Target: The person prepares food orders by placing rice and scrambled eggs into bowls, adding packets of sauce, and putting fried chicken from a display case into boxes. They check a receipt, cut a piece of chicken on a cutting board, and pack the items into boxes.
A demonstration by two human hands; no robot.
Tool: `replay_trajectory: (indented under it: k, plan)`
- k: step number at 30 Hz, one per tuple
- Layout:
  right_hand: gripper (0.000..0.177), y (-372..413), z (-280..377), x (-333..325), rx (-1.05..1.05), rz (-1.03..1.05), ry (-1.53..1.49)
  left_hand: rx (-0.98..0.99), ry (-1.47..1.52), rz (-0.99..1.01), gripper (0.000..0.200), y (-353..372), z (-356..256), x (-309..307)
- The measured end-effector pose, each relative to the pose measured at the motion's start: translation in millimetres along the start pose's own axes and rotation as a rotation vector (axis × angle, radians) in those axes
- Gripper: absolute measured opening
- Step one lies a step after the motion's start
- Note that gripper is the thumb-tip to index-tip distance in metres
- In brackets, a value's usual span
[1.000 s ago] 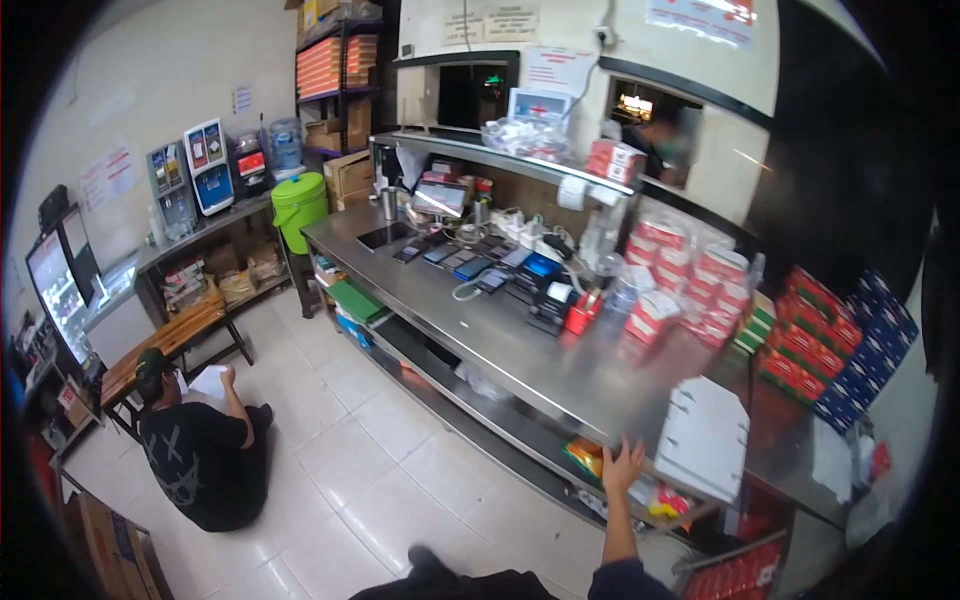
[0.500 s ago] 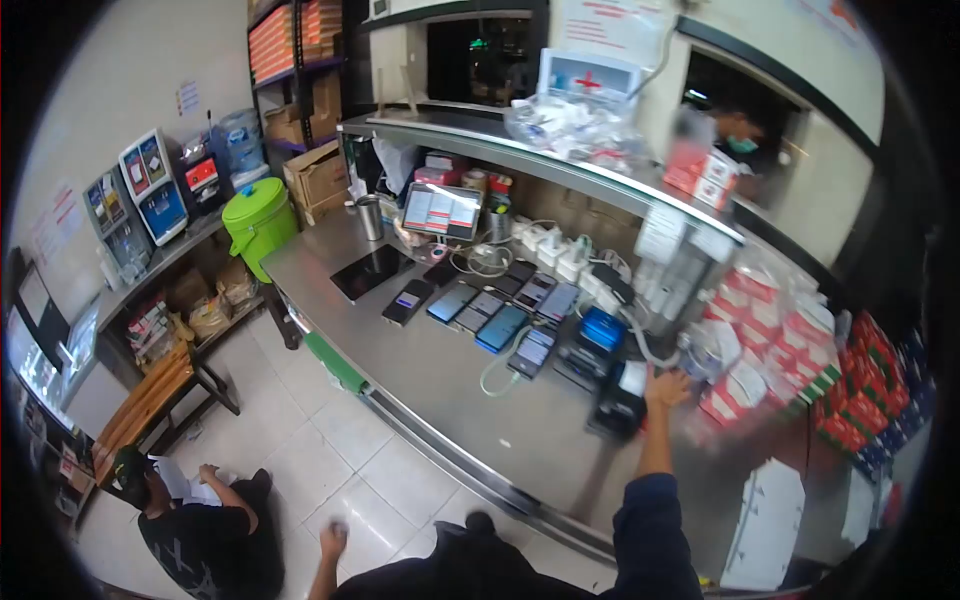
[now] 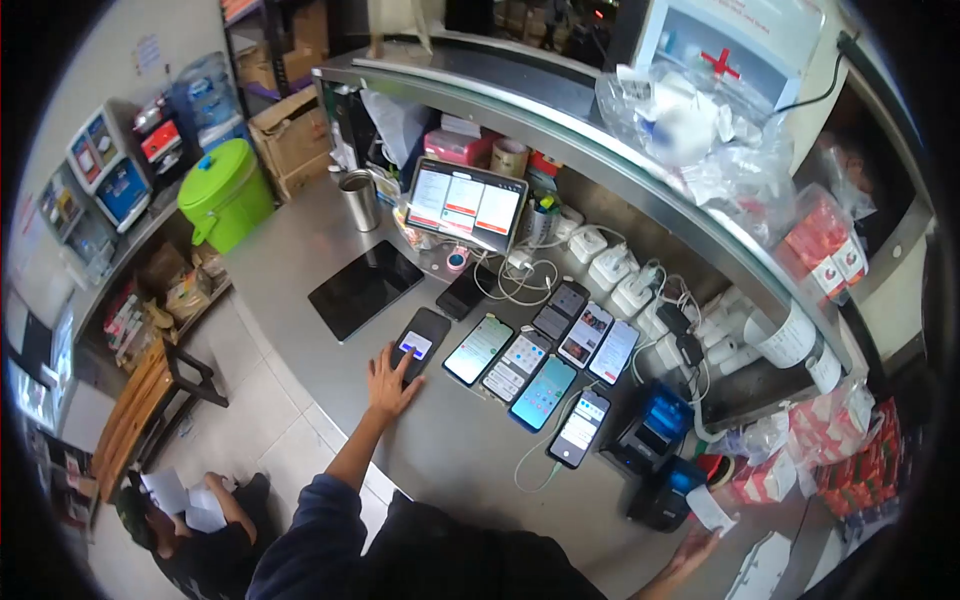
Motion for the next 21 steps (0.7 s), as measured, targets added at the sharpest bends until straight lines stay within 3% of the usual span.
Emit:
replay_trajectory:
  k: [4,6,8,10,12,15,21]
  plan:
    - [0.045,54,14,17,0.087,-0.015,0.360,0.141,0.013,0.033,0.060,-1,-2,-2]
    - [0.044,86,49,-19,-0.448,-0.424,-0.179,0.062,0.063,0.030,0.060,-4,2,-1]
    - [0.043,135,54,0,-0.486,-0.388,-0.121,0.066,0.085,0.089,0.060,-9,-1,-2]
    - [0.044,186,44,22,-0.284,-0.390,0.197,0.054,0.070,0.078,0.060,-5,0,-4]
    - [0.046,241,37,-16,-0.203,-0.616,0.123,0.070,0.077,0.082,0.060,-3,4,-5]
    - [0.048,330,50,-3,-0.398,-0.865,0.025,0.075,0.107,0.009,0.058,-4,2,1]
    - [0.049,490,99,-69,-0.438,-1.104,0.131,0.097,-0.027,-0.003,0.058,-4,9,18]
Point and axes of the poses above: each hand's wrist, its own y-axis away from the middle knuckle, its own x-axis out of the palm, z = x × y, the point moved 5 cm from there along -y, towards the middle knuckle, and after that the axes turned 8 degrees about -y, right-handed, at the moved point
